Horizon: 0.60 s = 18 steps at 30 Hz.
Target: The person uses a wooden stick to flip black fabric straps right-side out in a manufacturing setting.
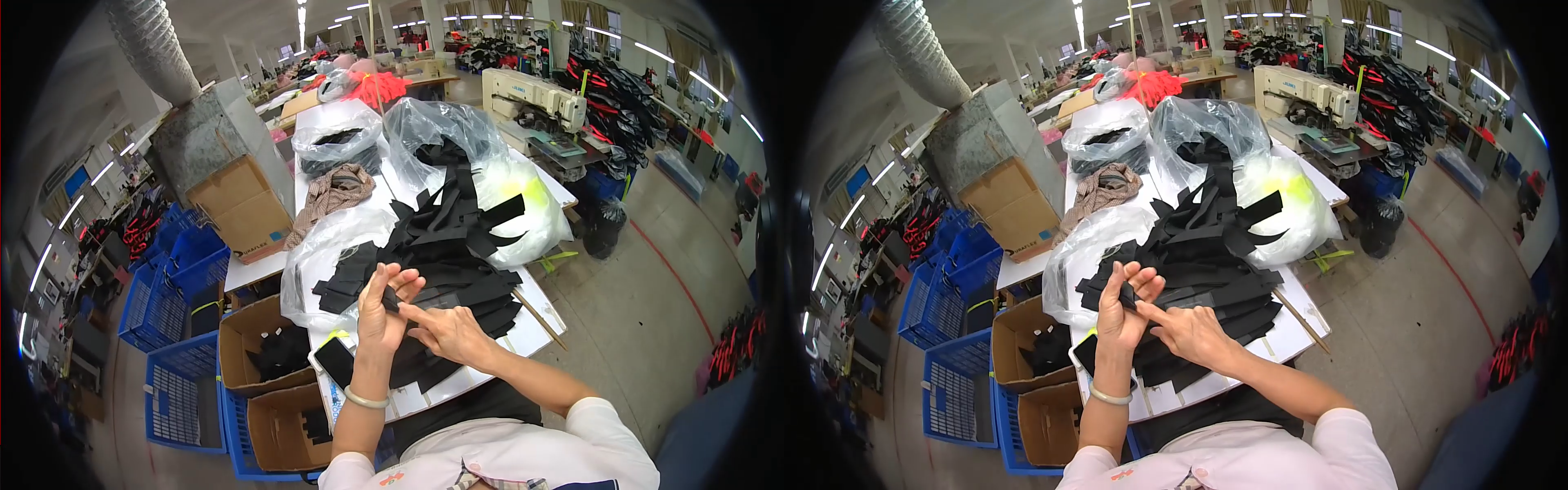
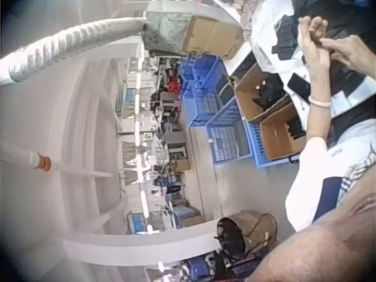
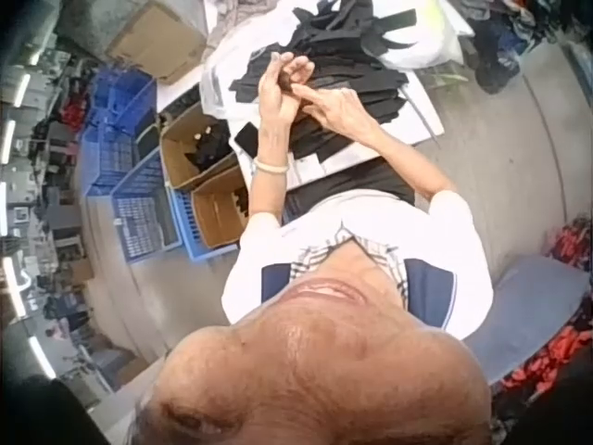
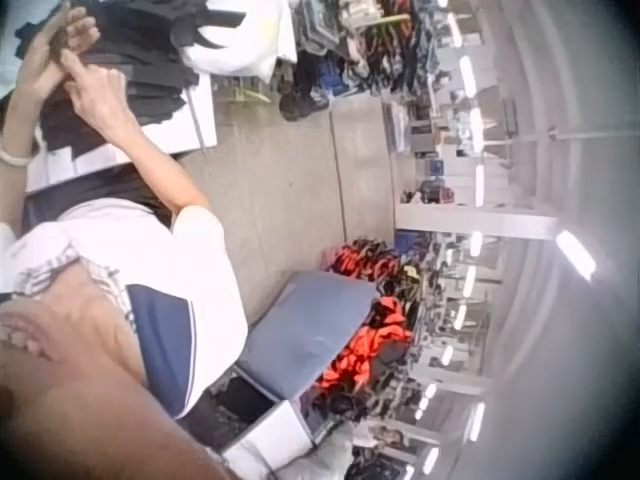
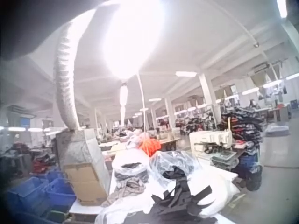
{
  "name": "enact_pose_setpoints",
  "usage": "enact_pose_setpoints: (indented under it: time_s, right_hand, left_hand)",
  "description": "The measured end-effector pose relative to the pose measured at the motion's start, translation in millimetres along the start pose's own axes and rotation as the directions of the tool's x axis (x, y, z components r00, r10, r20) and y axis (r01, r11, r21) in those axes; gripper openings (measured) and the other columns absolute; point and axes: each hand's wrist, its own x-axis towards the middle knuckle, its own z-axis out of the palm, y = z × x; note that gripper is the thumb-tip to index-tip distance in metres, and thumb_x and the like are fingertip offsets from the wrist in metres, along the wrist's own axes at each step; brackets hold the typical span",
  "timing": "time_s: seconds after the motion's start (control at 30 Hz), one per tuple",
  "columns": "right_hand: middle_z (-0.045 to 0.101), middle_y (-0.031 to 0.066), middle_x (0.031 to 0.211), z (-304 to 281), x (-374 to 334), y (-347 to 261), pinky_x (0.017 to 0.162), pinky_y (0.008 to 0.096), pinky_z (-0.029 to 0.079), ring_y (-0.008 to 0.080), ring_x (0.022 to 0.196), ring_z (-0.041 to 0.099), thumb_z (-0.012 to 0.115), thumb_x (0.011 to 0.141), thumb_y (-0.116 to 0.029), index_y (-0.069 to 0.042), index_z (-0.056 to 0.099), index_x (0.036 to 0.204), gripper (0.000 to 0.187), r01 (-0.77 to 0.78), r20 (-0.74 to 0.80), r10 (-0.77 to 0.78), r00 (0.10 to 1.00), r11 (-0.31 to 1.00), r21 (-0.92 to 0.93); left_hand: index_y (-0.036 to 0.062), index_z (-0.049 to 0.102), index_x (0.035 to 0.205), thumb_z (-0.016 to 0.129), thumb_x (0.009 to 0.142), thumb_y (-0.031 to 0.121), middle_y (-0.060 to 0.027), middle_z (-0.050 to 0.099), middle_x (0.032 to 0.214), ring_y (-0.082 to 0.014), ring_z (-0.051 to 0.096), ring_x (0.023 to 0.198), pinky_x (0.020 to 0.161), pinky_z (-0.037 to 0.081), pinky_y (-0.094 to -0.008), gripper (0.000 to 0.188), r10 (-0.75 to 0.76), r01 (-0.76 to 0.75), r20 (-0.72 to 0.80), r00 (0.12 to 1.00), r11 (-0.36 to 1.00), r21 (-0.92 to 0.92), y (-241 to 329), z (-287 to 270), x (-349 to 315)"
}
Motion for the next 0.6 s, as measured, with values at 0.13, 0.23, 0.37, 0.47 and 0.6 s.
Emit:
enact_pose_setpoints:
  time_s: [0.13,0.23,0.37,0.47,0.6]
  right_hand:
    - [0.060,0.0085,0.065,-9.9,-7.2,-9.5,0.043,0.0369,0.046,0.0268,0.051,0.060,0.068,0.075,-0.012,-0.013,0.055,0.119,0.046,0.075,-0.001,-0.077,0.997,0.980,-0.184]
    - [0.057,0.0070,0.061,-13.5,-10.7,-6.8,0.041,0.0357,0.044,0.0245,0.049,0.058,0.067,0.075,-0.011,-0.012,0.055,0.118,0.045,0.059,0.008,-0.059,0.998,0.973,-0.225]
    - [0.058,0.0055,0.064,-15.8,-22.0,-2.4,0.041,0.0321,0.044,0.0219,0.047,0.057,0.067,0.075,-0.008,-0.011,0.055,0.120,0.047,0.048,0.024,-0.046,0.999,0.993,-0.112]
    - [0.063,0.0053,0.071,-23.5,-26.3,-6.2,0.045,0.0297,0.047,0.0214,0.051,0.060,0.066,0.075,-0.004,-0.009,0.055,0.122,0.049,0.069,0.081,-0.064,0.995,0.996,-0.059]
    - [0.068,0.0109,0.077,-23.4,-26.6,-9.5,0.051,0.0257,0.051,0.0201,0.059,0.065,0.064,0.075,0.003,-0.004,0.053,0.123,0.050,0.026,-0.050,-0.024,0.998,0.999,0.034]
  left_hand:
    - [0.0019,0.058,0.094,0.054,0.092,0.028,-0.0084,0.058,0.071,-0.0202,0.060,0.068,0.087,0.050,-0.0381,0.027,-0.045,0.066,0.099,0.994,0.973,-0.220,-9.1,1.3,2.3]
    - [0.0019,0.056,0.097,0.053,0.092,0.032,-0.0049,0.055,0.069,-0.0185,0.057,0.065,0.086,0.050,-0.0365,0.031,-0.050,0.072,0.080,0.996,0.952,-0.298,-9.2,14.5,2.0]
    - [0.0029,0.055,0.101,0.050,0.094,0.033,-0.0038,0.050,0.071,-0.0152,0.048,0.060,0.081,0.050,-0.0344,0.031,-0.084,0.128,0.127,0.988,0.908,-0.400,-13.7,9.5,-0.7]
    - [0.0020,0.053,0.104,0.046,0.096,0.033,-0.0047,0.050,0.072,-0.0163,0.051,0.062,0.085,0.049,-0.0364,0.033,-0.018,0.059,0.104,0.994,0.912,-0.407,-12.7,1.8,-0.1]
    - [0.0006,0.053,0.104,0.043,0.096,0.033,-0.0081,0.055,0.076,-0.0210,0.059,0.071,0.095,0.045,-0.0386,0.035,0.018,0.049,0.144,0.989,0.891,-0.451,-20.7,2.9,-4.5]
